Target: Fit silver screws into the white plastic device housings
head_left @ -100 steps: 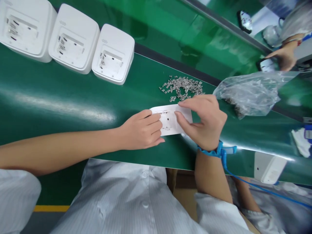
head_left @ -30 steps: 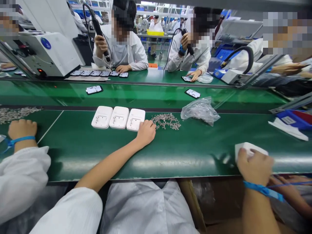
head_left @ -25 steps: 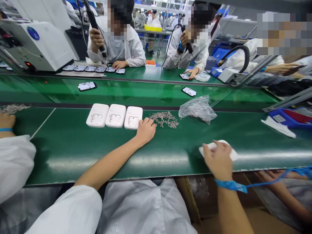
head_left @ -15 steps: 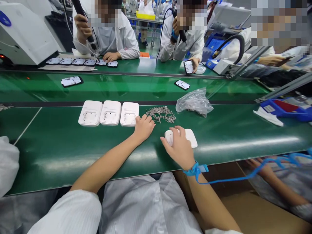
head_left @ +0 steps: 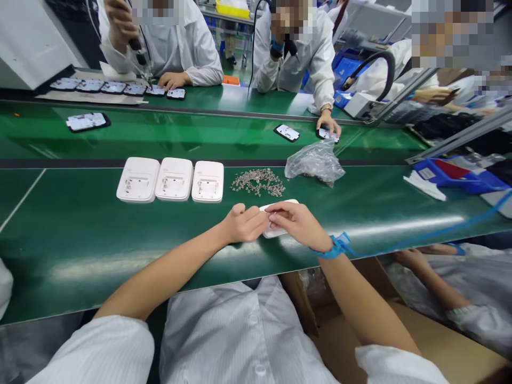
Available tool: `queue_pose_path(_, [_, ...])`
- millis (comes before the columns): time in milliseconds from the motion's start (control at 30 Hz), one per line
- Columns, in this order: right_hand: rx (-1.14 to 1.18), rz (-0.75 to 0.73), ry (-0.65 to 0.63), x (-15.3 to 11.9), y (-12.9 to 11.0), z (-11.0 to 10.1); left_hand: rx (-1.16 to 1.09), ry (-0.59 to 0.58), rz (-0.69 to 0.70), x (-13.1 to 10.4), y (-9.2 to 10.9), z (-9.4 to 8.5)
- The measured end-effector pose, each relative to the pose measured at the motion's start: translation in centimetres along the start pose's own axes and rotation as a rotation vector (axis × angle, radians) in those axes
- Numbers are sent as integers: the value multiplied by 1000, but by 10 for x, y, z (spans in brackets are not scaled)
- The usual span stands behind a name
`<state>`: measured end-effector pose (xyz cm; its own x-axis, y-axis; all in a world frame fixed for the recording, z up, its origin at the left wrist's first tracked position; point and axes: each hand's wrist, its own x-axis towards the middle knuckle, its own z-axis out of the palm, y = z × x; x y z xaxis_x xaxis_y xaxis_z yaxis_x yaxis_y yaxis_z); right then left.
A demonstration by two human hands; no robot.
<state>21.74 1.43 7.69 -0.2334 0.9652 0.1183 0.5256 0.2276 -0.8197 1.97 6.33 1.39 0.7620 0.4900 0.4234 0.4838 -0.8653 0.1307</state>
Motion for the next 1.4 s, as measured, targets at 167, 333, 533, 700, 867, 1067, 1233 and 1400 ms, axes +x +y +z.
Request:
queue_pose_path(167, [420, 287, -176, -4, 1, -13, -34, 6, 192, 1, 10, -4])
queue_pose_path(333, [181, 213, -151, 1, 8, -33, 52, 142, 72, -3, 35, 4])
queue_pose_path(533, [-406, -175, 9, 10, 26, -39, 48, 50, 80, -5, 72, 12])
queue_pose_path(700, [-488, -386, -71, 18, 39, -29, 65, -48, 55, -1, 68, 12])
queue_pose_path(867, [-557, -402, -70, 20, 45, -26, 75, -36, 61, -2, 68, 13])
queue_pose_path(1067, [-580, -390, -131, 26, 48, -29, 69, -32, 47, -2, 70, 11])
queue_pose_path(1233, [-614, -370, -179, 31, 46, -31, 74, -33, 17, -2, 70, 9])
queue_pose_path(1400, [-729, -479, -196, 14, 31, -36, 120, -20, 24, -4, 70, 12])
